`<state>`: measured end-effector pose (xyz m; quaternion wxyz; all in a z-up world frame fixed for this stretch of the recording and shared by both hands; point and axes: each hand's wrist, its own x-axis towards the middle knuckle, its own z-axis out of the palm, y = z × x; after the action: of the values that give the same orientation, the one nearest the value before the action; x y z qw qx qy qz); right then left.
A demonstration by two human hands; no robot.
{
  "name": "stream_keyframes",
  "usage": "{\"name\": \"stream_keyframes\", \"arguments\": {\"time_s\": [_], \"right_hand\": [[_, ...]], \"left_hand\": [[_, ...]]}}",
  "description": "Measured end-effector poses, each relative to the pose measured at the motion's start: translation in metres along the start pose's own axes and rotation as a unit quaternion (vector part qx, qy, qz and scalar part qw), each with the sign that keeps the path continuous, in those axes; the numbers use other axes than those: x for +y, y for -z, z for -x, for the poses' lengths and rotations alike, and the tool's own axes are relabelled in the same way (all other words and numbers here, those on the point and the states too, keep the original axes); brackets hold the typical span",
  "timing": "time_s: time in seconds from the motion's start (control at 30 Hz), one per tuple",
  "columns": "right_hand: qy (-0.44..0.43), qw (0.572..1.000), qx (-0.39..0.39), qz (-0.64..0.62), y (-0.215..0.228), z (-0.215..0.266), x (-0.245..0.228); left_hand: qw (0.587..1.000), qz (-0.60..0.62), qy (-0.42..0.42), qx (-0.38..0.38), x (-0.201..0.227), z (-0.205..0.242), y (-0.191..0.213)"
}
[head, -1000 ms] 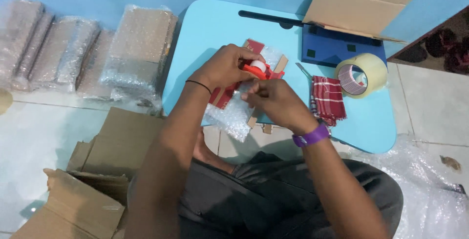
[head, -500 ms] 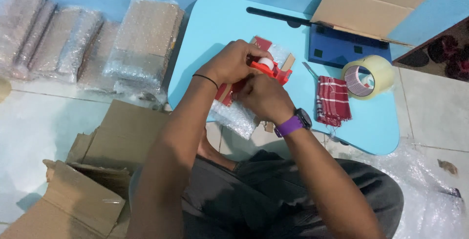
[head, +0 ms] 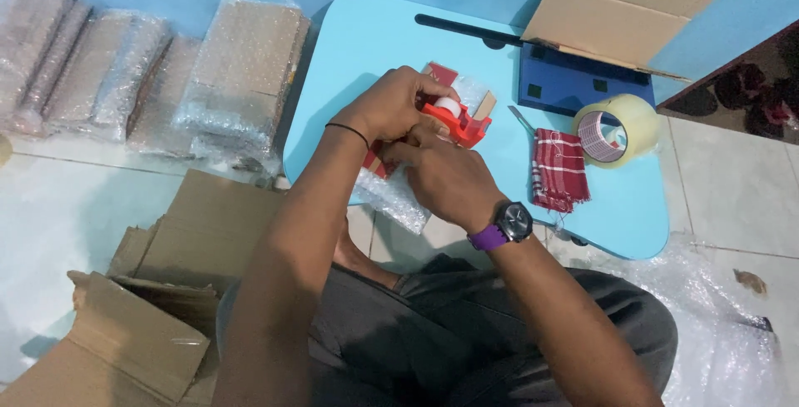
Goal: Wrapping a small object in bubble wrap and then cardboard for shipping.
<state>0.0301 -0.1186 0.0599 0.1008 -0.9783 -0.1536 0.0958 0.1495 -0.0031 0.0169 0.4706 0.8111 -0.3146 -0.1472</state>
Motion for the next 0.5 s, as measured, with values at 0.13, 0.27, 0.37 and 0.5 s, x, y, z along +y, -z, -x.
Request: {"name": "stream_keyframes", "arguments": {"time_s": [0.13, 0.27, 0.37, 0.5], "right_hand": [[-0.01, 0.999, -0.032, -0.012, 0.012, 0.005, -0.003], [0.012, 0.997, -0.021, -0.076, 0.014, 0.012, -0.004], [0.016, 0.994, 0.026, -0.102, 0.019, 0.013, -0.001], [0.007, 0.962, 0.209, -0.174, 0.023, 0.021, 0.041]], "left_hand": [[1.0, -0.006, 0.014, -0.002, 0.0, -0.003, 0.001], [1.0, 0.006, 0.017, 0.0, -0.002, -0.001, -0.003], [1.0, 0.011, 0.017, 0.003, -0.001, -0.001, 0.001], [1.0, 0.012, 0.004, 0.02, -0.003, -0.002, -0.005]]}}
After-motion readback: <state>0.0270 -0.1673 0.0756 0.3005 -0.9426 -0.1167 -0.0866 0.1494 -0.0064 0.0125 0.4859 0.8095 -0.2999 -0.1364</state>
